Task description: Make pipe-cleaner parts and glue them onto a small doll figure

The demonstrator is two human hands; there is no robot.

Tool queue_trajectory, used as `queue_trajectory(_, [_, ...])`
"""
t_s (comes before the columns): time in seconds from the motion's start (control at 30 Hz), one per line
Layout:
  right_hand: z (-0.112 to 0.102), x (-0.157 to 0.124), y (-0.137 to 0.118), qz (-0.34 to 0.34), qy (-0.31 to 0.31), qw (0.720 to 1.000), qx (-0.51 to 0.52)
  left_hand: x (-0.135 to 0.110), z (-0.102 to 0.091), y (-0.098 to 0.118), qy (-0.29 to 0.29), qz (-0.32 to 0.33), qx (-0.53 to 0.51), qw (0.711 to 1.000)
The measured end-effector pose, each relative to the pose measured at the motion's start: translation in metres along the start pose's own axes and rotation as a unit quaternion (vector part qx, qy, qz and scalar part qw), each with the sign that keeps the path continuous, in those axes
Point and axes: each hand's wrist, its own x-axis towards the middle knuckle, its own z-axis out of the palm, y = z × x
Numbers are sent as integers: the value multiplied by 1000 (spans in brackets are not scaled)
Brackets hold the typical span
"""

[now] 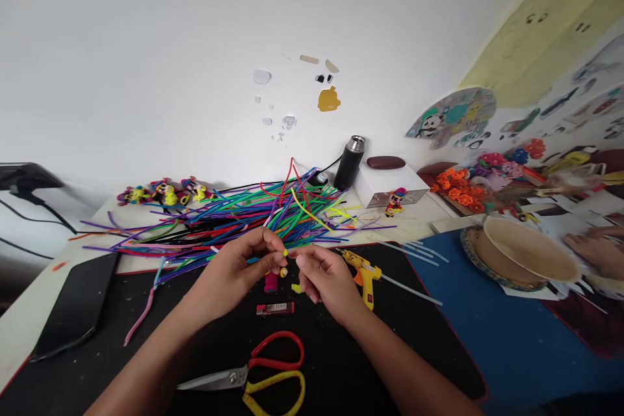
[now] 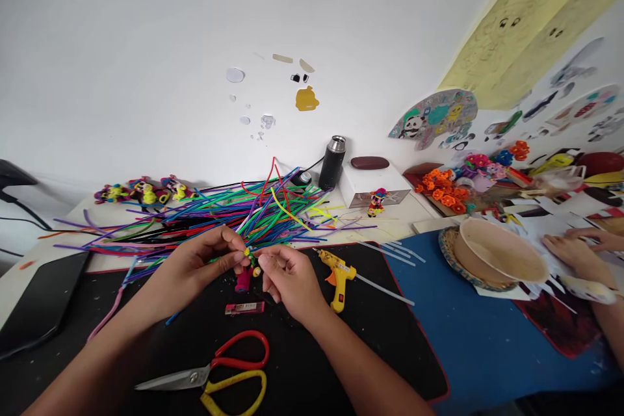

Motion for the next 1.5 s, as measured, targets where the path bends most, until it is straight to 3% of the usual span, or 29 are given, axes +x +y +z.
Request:
queue_trajectory(0.37, [0,0,9,4,-11,1000,25,2,10,-8,-50,-28,31,998])
queue_trajectory(0.77, [-4,-1,12,-4,-4,1000,11,6,14,-6,-60,-61,4,996])
queue_trajectory(1.1, [-3,-1,16,40,-8,999,-5,5,14,-8,-52,-58,98,992])
queue_trajectory(1.33, [-3,2,19,25,22,999,-2,5,10,-9,-53,-79,125,988])
queue_trajectory(1.5, [-4,1,21,28,48,998,1,5,7,-7,-48,-81,203,975])
